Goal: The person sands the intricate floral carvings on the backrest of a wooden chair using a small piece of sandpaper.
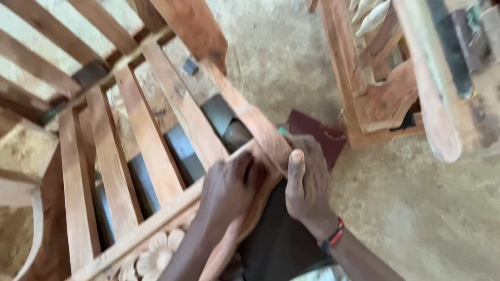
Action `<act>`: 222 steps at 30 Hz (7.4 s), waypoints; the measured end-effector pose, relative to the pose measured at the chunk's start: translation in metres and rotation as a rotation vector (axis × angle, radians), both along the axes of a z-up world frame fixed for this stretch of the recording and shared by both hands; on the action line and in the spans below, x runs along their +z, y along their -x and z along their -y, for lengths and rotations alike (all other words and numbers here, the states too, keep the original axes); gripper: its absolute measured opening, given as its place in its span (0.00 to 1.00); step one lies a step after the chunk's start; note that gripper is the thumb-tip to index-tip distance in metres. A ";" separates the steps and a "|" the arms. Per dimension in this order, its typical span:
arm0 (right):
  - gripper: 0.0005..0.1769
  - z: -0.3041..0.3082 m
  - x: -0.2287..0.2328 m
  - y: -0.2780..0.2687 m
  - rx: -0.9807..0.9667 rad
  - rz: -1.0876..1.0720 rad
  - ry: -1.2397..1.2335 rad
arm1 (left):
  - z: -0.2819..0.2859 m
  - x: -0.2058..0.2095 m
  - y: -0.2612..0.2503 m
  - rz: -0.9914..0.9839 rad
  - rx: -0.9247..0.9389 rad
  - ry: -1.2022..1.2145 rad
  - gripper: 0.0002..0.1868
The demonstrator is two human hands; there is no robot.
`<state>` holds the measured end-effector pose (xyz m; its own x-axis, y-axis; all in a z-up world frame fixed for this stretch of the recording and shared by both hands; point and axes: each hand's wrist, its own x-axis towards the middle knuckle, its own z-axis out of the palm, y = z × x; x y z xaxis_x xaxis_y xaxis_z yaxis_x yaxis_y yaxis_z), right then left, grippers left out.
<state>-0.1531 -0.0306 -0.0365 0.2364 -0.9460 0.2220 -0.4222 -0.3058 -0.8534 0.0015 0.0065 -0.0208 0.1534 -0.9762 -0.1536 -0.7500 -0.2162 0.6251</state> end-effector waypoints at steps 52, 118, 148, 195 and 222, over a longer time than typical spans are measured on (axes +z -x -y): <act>0.33 -0.005 0.001 0.002 0.009 -0.017 0.001 | -0.001 0.002 0.002 0.066 0.093 -0.074 0.14; 0.34 -0.004 -0.005 0.000 0.047 0.004 0.048 | -0.045 0.037 -0.004 -0.136 0.280 -0.165 0.11; 0.39 0.005 -0.009 -0.001 0.220 0.224 -0.269 | -0.024 0.005 0.006 -0.100 0.136 -0.145 0.13; 0.36 0.003 -0.015 0.002 0.149 0.060 -0.091 | -0.016 -0.006 0.003 -0.061 -0.042 0.039 0.11; 0.40 0.003 -0.011 -0.004 0.165 0.145 -0.166 | -0.056 0.005 0.021 -0.043 0.123 0.274 0.11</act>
<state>-0.1492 -0.0333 -0.0473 0.3674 -0.9235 0.1103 -0.2476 -0.2114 -0.9455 -0.0198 0.0625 -0.0160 0.2718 -0.9567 0.1041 -0.7002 -0.1224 0.7034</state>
